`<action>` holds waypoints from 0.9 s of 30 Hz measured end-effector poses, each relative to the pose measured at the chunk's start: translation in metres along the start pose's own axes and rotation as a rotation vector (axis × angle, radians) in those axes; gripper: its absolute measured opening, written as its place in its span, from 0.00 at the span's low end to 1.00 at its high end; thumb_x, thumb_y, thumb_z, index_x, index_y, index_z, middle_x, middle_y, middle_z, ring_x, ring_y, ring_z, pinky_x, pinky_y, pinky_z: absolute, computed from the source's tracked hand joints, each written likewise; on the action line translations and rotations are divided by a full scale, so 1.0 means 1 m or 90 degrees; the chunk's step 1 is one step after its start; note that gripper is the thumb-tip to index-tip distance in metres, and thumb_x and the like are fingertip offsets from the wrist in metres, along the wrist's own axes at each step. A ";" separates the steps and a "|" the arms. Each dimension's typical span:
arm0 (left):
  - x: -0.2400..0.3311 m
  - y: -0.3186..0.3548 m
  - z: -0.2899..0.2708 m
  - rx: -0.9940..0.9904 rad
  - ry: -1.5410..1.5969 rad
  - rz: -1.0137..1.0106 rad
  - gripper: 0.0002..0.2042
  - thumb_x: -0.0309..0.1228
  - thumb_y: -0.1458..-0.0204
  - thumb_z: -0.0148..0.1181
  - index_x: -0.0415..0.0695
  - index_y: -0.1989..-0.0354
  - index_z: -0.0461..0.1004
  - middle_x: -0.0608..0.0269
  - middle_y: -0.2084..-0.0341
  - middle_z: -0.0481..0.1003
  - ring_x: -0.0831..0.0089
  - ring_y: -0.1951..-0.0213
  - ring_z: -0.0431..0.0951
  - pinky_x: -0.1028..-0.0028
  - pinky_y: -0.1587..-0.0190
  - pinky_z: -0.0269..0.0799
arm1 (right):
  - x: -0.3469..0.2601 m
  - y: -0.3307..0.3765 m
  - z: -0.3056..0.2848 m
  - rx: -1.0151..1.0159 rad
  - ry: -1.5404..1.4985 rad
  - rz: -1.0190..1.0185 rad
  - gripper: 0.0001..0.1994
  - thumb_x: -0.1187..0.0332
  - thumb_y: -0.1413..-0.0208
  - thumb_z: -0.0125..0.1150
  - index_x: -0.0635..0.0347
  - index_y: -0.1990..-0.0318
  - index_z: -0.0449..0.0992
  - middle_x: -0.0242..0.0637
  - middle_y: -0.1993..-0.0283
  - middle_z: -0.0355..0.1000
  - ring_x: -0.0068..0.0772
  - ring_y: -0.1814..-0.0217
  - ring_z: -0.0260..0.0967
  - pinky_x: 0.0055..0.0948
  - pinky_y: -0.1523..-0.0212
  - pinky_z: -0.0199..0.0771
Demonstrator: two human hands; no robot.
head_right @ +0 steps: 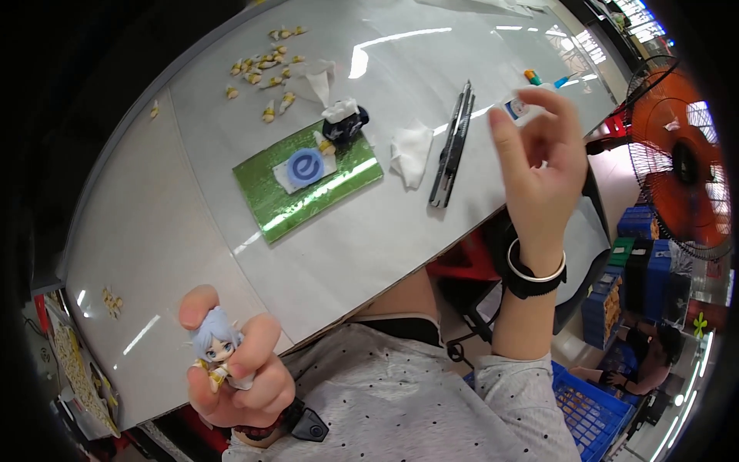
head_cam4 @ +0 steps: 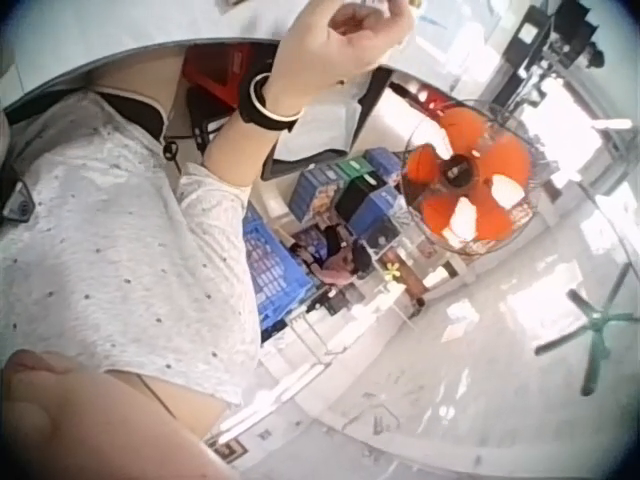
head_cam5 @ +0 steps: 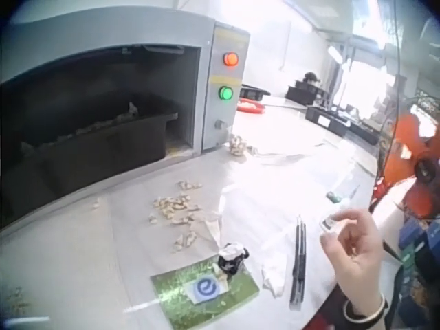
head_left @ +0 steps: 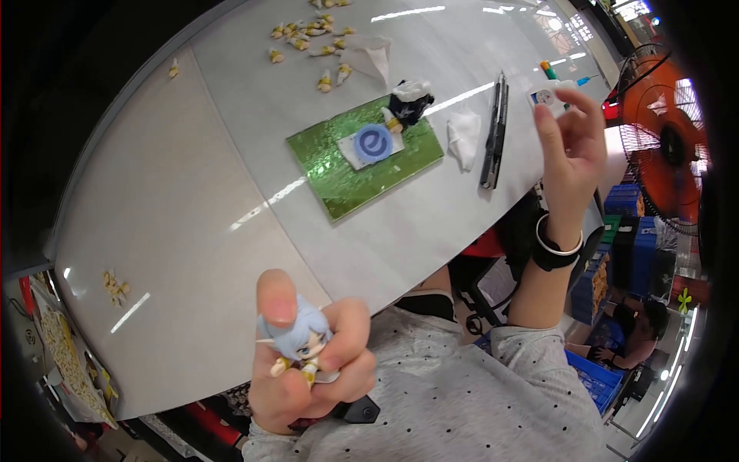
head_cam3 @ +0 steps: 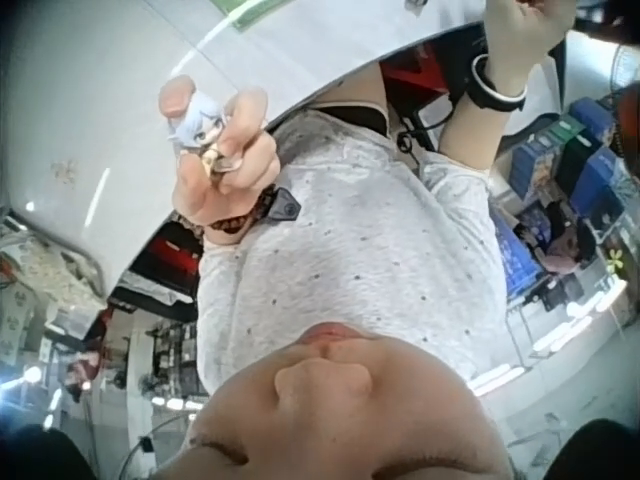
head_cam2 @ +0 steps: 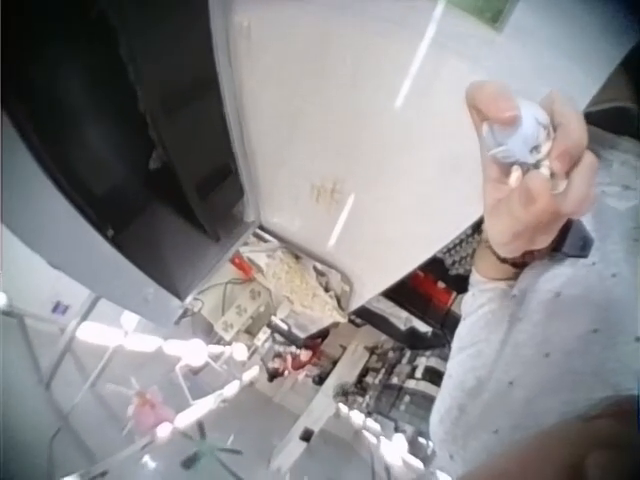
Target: Carefully gluing small accessory parts onto miniature toy figurines using tweezers and glue.
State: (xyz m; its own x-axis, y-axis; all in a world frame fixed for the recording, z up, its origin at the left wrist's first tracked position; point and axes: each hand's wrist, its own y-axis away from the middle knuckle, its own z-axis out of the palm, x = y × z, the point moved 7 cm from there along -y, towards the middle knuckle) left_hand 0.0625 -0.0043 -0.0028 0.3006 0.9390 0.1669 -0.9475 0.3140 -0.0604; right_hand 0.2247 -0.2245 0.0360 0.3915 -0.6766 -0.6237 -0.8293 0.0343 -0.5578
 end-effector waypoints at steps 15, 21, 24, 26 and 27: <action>-0.004 0.001 -0.002 0.066 0.072 -0.013 0.19 0.30 0.53 0.56 0.62 0.58 0.54 0.61 0.74 0.56 0.85 0.85 0.51 0.83 0.83 0.47 | 0.006 0.000 0.035 -0.202 -0.169 0.096 0.08 0.75 0.56 0.53 0.63 0.66 0.75 0.19 0.83 0.56 0.08 0.82 0.46 0.13 0.81 0.41; -0.003 0.000 -0.003 0.073 0.096 -0.008 0.19 0.29 0.54 0.56 0.62 0.58 0.53 0.60 0.74 0.56 0.84 0.85 0.51 0.83 0.83 0.47 | -0.001 0.002 0.043 -0.287 -0.052 0.073 0.08 0.75 0.56 0.55 0.65 0.66 0.75 0.22 0.83 0.59 0.09 0.82 0.51 0.11 0.81 0.43; -0.004 0.000 -0.003 0.071 0.093 -0.009 0.20 0.28 0.55 0.56 0.61 0.58 0.53 0.60 0.74 0.56 0.84 0.85 0.51 0.83 0.83 0.48 | 0.002 0.000 0.020 -0.182 -0.284 0.063 0.15 0.68 0.48 0.45 0.73 0.59 0.70 0.39 0.74 0.70 0.22 0.73 0.65 0.17 0.70 0.59; -0.006 -0.002 -0.003 0.061 0.095 -0.008 0.20 0.28 0.54 0.55 0.61 0.58 0.53 0.60 0.74 0.56 0.84 0.85 0.52 0.83 0.83 0.48 | -0.009 0.005 0.017 -0.169 -0.656 0.084 0.22 0.66 0.47 0.42 0.76 0.48 0.58 0.45 0.64 0.71 0.29 0.57 0.66 0.23 0.58 0.60; -0.005 -0.002 -0.004 0.063 0.095 -0.008 0.20 0.28 0.54 0.55 0.61 0.58 0.53 0.60 0.74 0.56 0.84 0.85 0.52 0.83 0.83 0.48 | -0.023 0.010 0.020 -0.141 -0.835 0.104 0.25 0.67 0.47 0.41 0.76 0.45 0.53 0.47 0.61 0.71 0.31 0.52 0.64 0.25 0.55 0.60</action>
State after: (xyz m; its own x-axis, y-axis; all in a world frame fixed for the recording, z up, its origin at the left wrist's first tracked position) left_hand 0.0633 -0.0089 -0.0071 0.3187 0.9477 0.0189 -0.9474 0.3178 0.0389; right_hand 0.2159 -0.1943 0.0338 0.2688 0.5291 -0.8049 -0.9010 -0.1574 -0.4043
